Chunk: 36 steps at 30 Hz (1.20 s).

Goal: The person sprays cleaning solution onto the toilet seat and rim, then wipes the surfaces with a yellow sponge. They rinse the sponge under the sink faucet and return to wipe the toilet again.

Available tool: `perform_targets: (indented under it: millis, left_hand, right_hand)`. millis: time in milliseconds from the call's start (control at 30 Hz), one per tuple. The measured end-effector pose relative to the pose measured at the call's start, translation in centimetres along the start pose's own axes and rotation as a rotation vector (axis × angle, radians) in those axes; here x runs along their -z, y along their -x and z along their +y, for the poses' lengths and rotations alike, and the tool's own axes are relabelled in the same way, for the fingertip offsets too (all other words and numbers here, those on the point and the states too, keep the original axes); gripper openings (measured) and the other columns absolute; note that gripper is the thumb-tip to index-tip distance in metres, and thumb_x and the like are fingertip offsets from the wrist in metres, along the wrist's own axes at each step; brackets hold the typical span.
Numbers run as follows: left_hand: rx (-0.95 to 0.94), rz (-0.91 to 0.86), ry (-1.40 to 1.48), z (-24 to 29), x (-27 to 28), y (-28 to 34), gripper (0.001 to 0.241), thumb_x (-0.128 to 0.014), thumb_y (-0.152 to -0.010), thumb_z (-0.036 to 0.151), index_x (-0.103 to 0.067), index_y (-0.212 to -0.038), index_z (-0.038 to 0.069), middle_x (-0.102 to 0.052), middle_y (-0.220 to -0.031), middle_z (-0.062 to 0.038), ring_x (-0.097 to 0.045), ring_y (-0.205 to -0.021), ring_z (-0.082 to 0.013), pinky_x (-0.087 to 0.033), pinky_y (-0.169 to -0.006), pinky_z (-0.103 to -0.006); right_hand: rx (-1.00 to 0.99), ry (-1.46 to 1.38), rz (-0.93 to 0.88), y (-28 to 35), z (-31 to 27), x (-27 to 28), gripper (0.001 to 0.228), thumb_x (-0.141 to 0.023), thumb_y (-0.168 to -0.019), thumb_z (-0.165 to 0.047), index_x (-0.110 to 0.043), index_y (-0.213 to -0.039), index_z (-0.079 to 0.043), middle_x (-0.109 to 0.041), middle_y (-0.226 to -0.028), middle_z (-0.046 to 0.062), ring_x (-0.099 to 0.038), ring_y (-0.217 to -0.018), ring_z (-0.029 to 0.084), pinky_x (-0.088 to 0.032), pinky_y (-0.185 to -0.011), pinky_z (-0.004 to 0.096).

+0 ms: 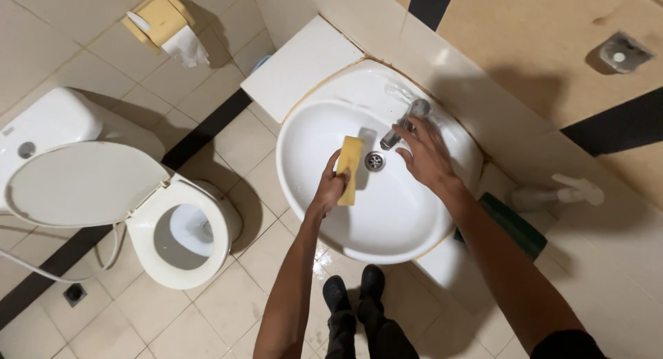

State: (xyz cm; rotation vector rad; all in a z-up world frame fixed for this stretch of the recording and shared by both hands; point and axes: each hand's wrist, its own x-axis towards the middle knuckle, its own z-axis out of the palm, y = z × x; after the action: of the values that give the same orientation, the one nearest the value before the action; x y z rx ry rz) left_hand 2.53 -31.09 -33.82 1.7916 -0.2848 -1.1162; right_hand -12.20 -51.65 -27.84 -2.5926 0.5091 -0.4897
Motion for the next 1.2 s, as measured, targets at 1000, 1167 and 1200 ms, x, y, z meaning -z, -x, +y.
perform_targets:
  millis: [1000, 1167, 1200]
  left_hand:
    - [0.143, -0.155, 0.610, -3.7, -6.1, -5.2, 0.065, -0.034, -0.093, 0.012, -0.023, -0.157, 0.018, -0.053, -0.144, -0.018, -0.059, -0.127, -0.0296, -0.051, -0.108, -0.0405]
    - [0.227, -0.170, 0.564, -2.5, -5.8, -4.6, 0.075, -0.030, -0.096, 0.011, 0.004, -0.159, 0.035, -0.049, -0.146, -0.021, -0.063, -0.119, -0.0324, -0.058, -0.093, -0.0467]
    - [0.200, -0.326, 0.791, -7.6, -5.8, -7.7, 0.065, -0.029, -0.107, 0.032, 0.000, -0.164, 0.018, -0.049, -0.147, -0.030, -0.065, -0.119, -0.0378, -0.062, -0.093, -0.0497]
  right_hand:
    - [-0.078, -0.174, 0.266, 4.1, 0.1, -3.1, 0.061, -0.070, -0.099, -0.010, -0.043, -0.152, 0.003, -0.041, -0.154, 0.031, -0.047, -0.141, 0.049, -0.044, -0.116, 0.048]
    - [-0.318, -0.300, 0.205, 9.9, 1.0, -8.4, 0.060, -0.063, -0.104, -0.020, -0.036, -0.154, 0.001, -0.043, -0.156, 0.029, -0.051, -0.138, 0.043, -0.048, -0.111, 0.044]
    - [-0.482, -0.421, 0.119, 11.0, 1.2, -9.6, 0.063, -0.063, -0.105, -0.027, -0.034, -0.153, 0.002, -0.042, -0.153, 0.031, -0.052, -0.136, 0.041, -0.051, -0.106, 0.044]
